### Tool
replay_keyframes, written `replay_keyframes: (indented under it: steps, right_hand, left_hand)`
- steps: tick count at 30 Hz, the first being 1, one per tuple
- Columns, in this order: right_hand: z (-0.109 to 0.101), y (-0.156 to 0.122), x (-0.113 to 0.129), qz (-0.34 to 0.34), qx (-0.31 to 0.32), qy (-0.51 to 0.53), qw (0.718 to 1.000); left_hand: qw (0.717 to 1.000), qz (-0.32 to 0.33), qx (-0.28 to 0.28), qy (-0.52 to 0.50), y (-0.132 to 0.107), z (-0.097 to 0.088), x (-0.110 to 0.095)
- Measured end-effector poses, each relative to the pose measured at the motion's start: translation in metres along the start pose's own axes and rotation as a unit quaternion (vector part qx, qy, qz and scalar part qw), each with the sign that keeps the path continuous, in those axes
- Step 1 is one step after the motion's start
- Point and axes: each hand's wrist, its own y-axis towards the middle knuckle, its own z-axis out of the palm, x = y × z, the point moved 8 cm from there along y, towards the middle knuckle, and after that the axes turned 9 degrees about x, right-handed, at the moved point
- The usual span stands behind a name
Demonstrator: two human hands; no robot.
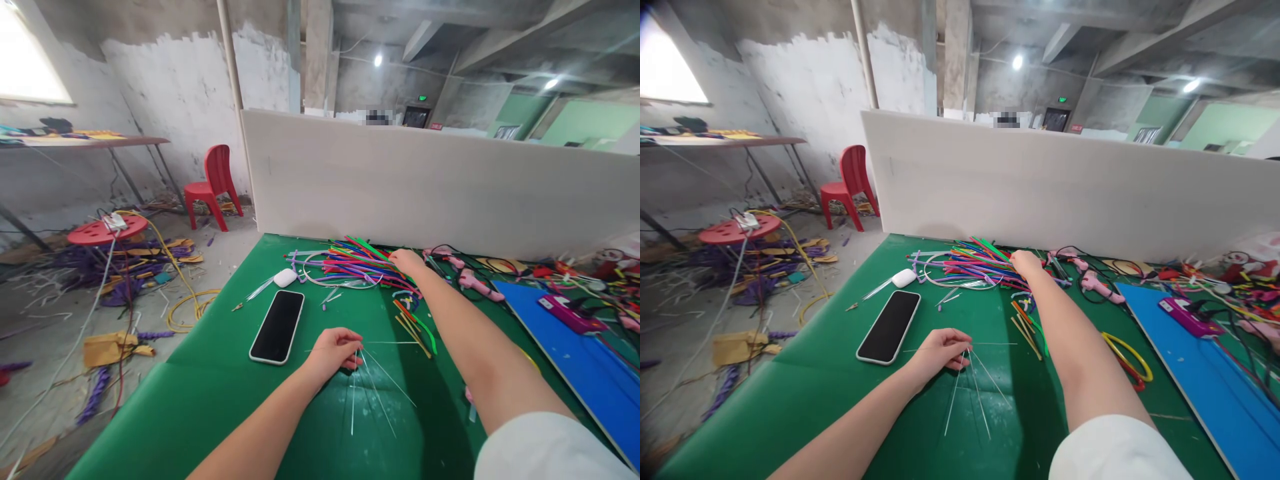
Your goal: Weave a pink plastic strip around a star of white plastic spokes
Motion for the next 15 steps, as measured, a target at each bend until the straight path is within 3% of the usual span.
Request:
replay_keyframes:
  steps: [4, 9, 15]
  right_hand:
    - [-0.002, 0.001, 0.031, -0.059, -0.020, 0.010, 0.998]
    - [0.019, 0.007, 0.068, -0.116, 0.007, 0.015, 0.993]
    - [0.028, 0.011, 0.050, -0.067, -0.009, 0.005, 0.998]
  left_hand:
    - [1.000, 0.000, 0.004, -0.002, 0.001, 0.001, 0.000]
    - [1.000, 0.000, 0.003, -0.004, 0.001, 0.000, 0.002]
    - [1.000, 0.000, 0.007, -0.011, 0.002, 0.000, 0.003]
